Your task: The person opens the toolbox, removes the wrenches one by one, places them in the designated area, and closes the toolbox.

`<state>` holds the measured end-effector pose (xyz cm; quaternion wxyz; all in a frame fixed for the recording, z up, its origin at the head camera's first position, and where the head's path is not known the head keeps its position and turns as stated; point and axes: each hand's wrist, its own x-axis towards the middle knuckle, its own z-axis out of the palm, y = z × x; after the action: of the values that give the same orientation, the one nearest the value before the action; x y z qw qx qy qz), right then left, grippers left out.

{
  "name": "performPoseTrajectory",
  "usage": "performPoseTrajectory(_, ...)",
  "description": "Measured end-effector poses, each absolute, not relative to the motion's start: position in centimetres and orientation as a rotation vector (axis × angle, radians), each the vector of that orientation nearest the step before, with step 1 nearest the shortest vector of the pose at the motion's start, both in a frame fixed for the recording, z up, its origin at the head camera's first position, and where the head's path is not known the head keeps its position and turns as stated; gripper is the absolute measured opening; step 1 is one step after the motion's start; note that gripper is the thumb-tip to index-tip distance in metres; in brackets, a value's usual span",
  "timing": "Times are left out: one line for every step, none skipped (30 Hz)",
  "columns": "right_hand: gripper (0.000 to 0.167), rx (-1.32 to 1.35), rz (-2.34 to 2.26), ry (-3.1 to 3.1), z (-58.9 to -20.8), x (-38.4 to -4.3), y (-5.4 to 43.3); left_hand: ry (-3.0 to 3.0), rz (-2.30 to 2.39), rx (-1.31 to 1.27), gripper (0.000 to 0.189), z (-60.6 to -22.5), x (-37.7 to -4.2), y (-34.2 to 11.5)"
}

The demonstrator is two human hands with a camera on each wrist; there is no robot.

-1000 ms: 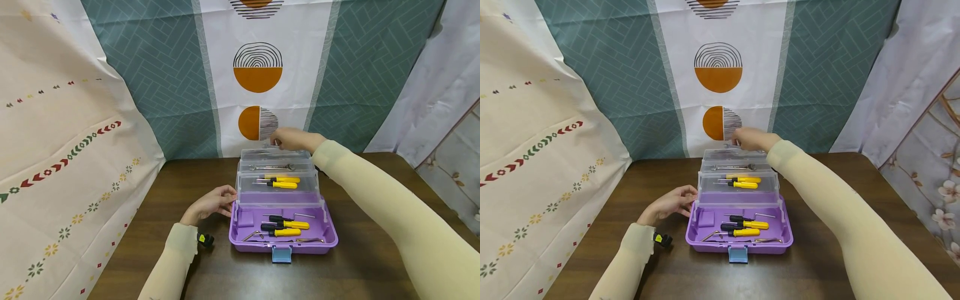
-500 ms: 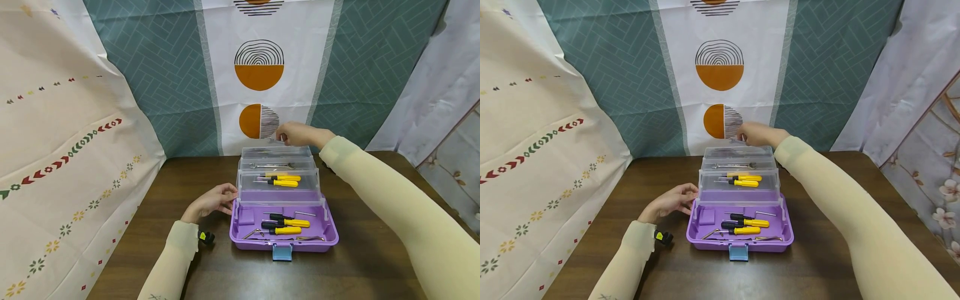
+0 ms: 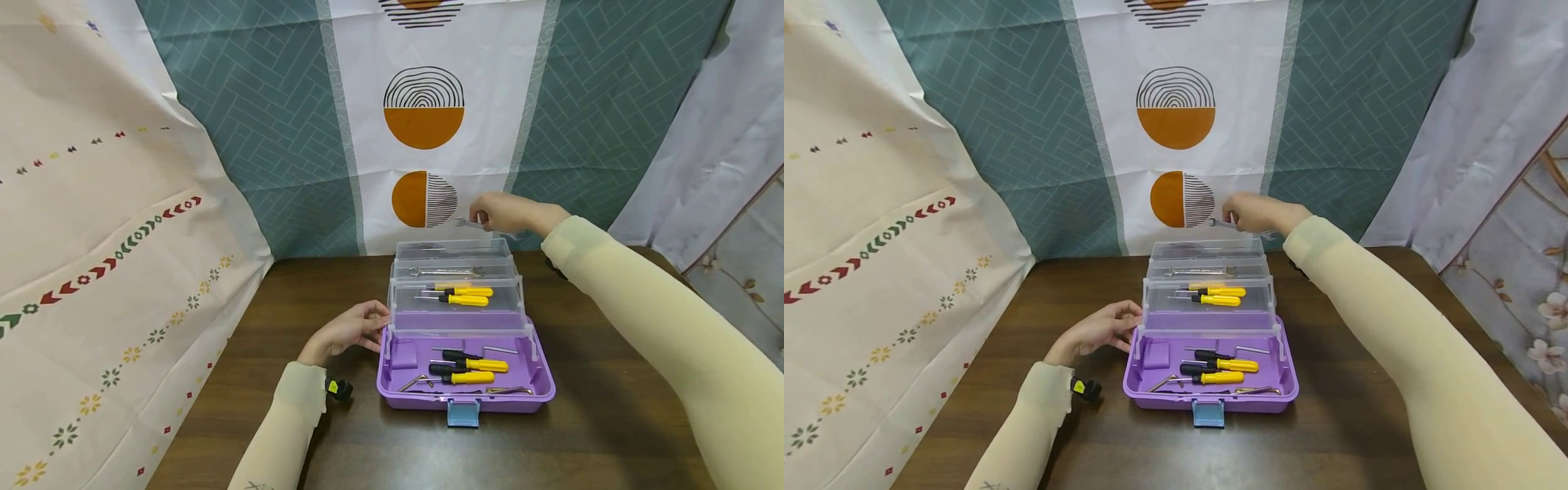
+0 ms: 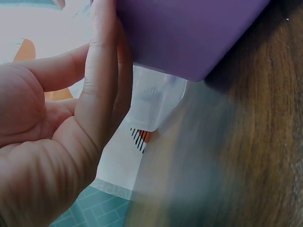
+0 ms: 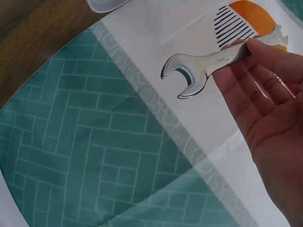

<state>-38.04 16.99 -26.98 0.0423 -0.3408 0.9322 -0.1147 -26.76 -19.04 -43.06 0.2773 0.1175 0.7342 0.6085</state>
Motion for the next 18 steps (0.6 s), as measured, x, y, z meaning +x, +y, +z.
performPoseTrajectory(0.027, -1.056, -0.346, 2.853, -27.0, -38.1, 17.1, 1.970, 1.635, 0.315, 0.025, -43.1, -26.7, -19.1)
performPoseTrajectory(0.027, -1.061, -0.345, 2.855, -27.0, -38.1, 17.3, 1.968, 1.636, 0.314, 0.025, -43.1, -26.7, -19.1)
performPoseTrajectory(0.027, -1.061, -0.342, 2.859, -27.0, -38.2, 17.4, 1.966, 1.639, 0.313, 0.025, -43.1, -26.7, -19.1)
performPoseTrajectory(0.027, -1.060, -0.342, 2.861, -27.0, -38.2, 17.6, 1.964, 1.642, 0.313, 0.025, -43.1, -26.7, -19.1)
performPoseTrajectory(0.028, -1.057, -0.341, 2.863, -27.0, -38.2, 17.7, 1.961, 1.646, 0.311, 0.025, -43.1, -26.6, -19.2)
performPoseTrajectory(0.028, -1.049, -0.340, 2.866, -27.0, -38.2, 17.8, 1.959, 1.649, 0.310, 0.025, -43.1, -26.6, -19.2)
performPoseTrajectory(0.028, -1.044, -0.339, 2.869, -26.9, -38.2, 18.0, 1.957, 1.650, 0.306, 0.024, -43.1, -26.7, -19.2)
performPoseTrajectory(0.027, -1.028, -0.339, 2.873, -26.9, -38.2, 18.2, 1.957, 1.651, 0.306, 0.024, -43.1, -26.7, -19.2)
performPoseTrajectory(0.027, -1.018, -0.337, 2.876, -26.9, -38.2, 18.3, 1.958, 1.651, 0.306, 0.024, -43.1, -26.7, -19.2)
performPoseTrajectory(0.027, -1.005, -0.338, 2.878, -26.8, -38.1, 18.4, 1.959, 1.650, 0.308, 0.024, -43.1, -26.7, -19.2)
performPoseTrajectory(0.027, -0.993, -0.334, 2.881, -26.8, -38.1, 18.6, 1.959, 1.648, 0.310, 0.024, -43.1, -26.7, -19.2)
performPoseTrajectory(0.026, -0.985, -0.332, 2.882, -26.8, -38.0, 18.7, 1.960, 1.646, 0.314, 0.023, -43.1, -26.7, -19.2)
performPoseTrajectory(0.026, -0.975, -0.334, 2.882, -26.8, -38.0, 18.8, 1.960, 1.646, 0.314, 0.023, -43.1, -26.7, -19.2)
performPoseTrajectory(0.026, -0.962, -0.334, 2.884, -26.8, -37.9, 18.9, 1.961, 1.646, 0.315, 0.022, -43.1, -26.7, -19.1)
performPoseTrajectory(0.026, -0.954, -0.337, 2.885, -26.8, -37.8, 19.1, 1.962, 1.647, 0.316, 0.022, -43.1, -26.7, -19.1)
performPoseTrajectory(0.025, -0.949, -0.341, 2.883, -26.9, -37.8, 19.2, 1.961, 1.647, 0.317, 0.022, -43.1, -26.8, -19.1)
performPoseTrajectory(0.025, -0.937, -0.349, 2.882, -26.9, -37.7, 19.3, 1.961, 1.648, 0.318, 0.022, -43.1, -26.7, -19.0)
performPoseTrajectory(0.026, -0.929, -0.354, 2.880, -26.9, -37.6, 19.5, 1.962, 1.648, 0.320, 0.022, -43.1, -26.7, -19.0)
